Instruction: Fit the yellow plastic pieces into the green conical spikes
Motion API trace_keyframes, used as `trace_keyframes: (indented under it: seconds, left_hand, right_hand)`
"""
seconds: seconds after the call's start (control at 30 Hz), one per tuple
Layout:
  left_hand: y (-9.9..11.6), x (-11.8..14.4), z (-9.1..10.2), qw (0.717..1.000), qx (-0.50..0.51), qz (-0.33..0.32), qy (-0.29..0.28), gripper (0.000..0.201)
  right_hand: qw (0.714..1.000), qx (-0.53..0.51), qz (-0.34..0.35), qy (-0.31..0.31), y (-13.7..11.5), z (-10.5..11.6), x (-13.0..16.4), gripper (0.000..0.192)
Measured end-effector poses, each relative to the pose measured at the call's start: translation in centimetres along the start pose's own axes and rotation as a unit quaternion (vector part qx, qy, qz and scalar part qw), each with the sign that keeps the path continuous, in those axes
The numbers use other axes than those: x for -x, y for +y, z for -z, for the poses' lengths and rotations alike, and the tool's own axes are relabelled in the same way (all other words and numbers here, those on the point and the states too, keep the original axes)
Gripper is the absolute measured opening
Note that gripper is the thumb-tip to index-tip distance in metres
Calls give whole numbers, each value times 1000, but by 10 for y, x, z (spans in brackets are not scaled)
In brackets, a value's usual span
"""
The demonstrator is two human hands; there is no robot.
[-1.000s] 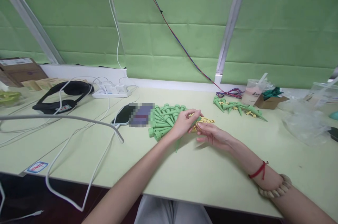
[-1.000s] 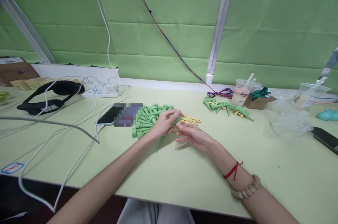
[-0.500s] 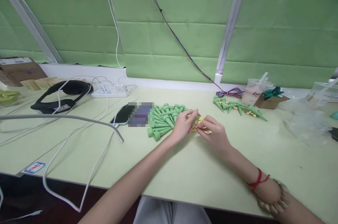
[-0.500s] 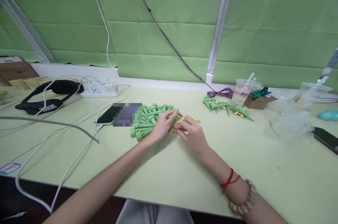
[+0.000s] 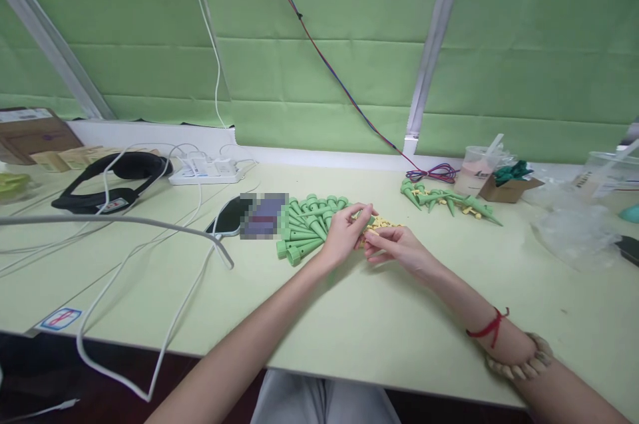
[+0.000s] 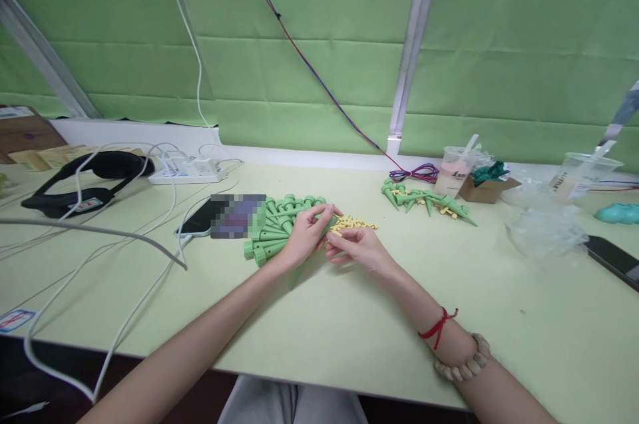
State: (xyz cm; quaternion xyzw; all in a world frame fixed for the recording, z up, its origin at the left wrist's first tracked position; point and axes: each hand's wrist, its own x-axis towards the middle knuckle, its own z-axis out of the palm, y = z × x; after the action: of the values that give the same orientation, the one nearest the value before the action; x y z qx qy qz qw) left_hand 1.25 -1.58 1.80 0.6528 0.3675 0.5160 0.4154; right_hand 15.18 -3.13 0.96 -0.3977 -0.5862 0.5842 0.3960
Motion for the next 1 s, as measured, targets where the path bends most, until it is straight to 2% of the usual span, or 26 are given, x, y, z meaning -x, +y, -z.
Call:
trace_keyframes:
  seconds: [0.1,0.17,0.23,0.3,0.33,0.37,0.4,0.47,0.5,0.57,0.67,0.77,0.87,0.93,1.0]
  left_hand:
    - [-1,0,-1,1000,-16,1,12,38]
    - [0,-1,-2,1000,-16,3,19,39]
    - [2,-2,-3,1000,-10,14,19,41]
    - [4,-3,-2,1000,-4,27,14,44]
    - [4,-3,-2,1000,-1,29,11,44]
    - [5,-2,-2,1000,2,27,7,44]
    - [5,-2,-2,1000,6,21,3,44]
    - [5,-1,-1,1000,17,12,-11,43]
    - [5,-1,0,999,23,14,-21,43]
    - [6,-1,1,999,33,21,-34,44]
    - [7,-2,4,998,32,14,-46,45]
    - [8,-3,6,998,16,1,-58,44]
    - [6,-4,6,998,2,3,-61,42]
    - [3,-4,5,999,-14,9,-51,42]
    - [-1,-4,3,999,-33,14,-33,43]
  right_hand:
    - [985,130,101,43,0,0,0,29]
    - [948,235,200,83,1,1,0,26]
    - [896,319,286,119,3,2,-1,24]
    - [864,354,329,142,4,4,-2,22]
    - [864,351,329,146,4,4,-2,20]
    - [878,335,310,144,3,4,-1,17]
    - [903,306,269,134,2,4,-1,15]
    - [966,204,140,79,-3,4,0,17]
    - [987,139,71,40,-5,4,1,21]
    - [999,13,-34,-30,-9,5,3,28]
    - [987,-105,-99,-75,-11,8,4,25]
    - [982,-133,-105,-86,-10,11,4,20]
    - [990,-98,-72,-69,-8,12,3,21]
    - [998,-43,-30,-33,-6,10,2,23]
    - [997,42,50,31,-3,7,2,25]
